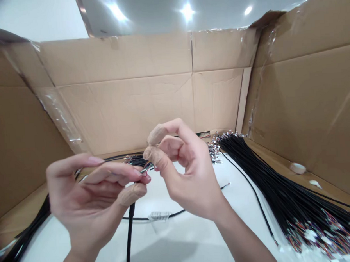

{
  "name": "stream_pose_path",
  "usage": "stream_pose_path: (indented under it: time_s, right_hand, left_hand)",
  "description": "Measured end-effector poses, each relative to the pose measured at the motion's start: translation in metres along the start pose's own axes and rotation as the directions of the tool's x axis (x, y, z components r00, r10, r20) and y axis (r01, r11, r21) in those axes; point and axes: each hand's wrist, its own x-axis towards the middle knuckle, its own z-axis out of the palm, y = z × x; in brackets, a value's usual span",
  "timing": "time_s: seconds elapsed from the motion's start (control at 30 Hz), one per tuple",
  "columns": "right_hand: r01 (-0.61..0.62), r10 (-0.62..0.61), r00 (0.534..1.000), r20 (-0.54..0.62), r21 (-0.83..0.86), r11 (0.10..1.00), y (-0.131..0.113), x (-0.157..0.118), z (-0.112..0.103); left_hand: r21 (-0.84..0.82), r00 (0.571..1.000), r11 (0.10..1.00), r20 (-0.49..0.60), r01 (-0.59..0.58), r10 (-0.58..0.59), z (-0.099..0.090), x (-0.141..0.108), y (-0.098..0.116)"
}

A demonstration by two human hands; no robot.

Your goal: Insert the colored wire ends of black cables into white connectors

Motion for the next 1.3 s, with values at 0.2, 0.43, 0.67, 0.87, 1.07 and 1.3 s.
stream_pose_path:
  time_s: [0.2, 0.43, 0.67, 0.87, 1.07, 1.3]
  right_hand:
    - [0.155, -0.133, 0.985, 0.111, -0.229, 0.961, -0.015, -0.006, -0.002]
    - [-0.002, 0.015, 0.977, 0.212, -0.061, 0.998, -0.018, -0.006, -0.004]
    - [-0.077, 0.085, 0.988, 0.131, -0.059, 0.995, -0.011, -0.006, -0.003]
    - [-0.099, 0.098, 0.993, 0.067, 0.018, 0.995, -0.008, -0.007, 0.008]
    - [-0.16, 0.155, 0.985, 0.08, 0.056, 0.986, -0.006, -0.009, 0.009]
    - [-0.252, 0.228, 0.964, 0.135, 0.208, 0.945, -0.007, -0.003, 0.001]
  left_hand:
    - [-0.231, 0.923, 0.902, 0.222, 0.364, -0.315, -0.012, 0.008, 0.002]
    - [-0.223, 0.907, 0.889, 0.236, 0.4, -0.349, -0.013, 0.005, 0.003]
    - [-0.1, 0.982, 0.978, 0.074, 0.183, -0.176, -0.003, 0.002, 0.003]
    - [0.199, 0.99, 0.973, -0.053, -0.119, 0.132, 0.003, -0.014, -0.002]
    - [0.232, 0.989, 0.968, -0.082, -0.101, 0.123, 0.004, -0.017, -0.001]
    - [0.023, 0.982, 0.985, 0.073, 0.171, -0.173, -0.002, -0.004, 0.01]
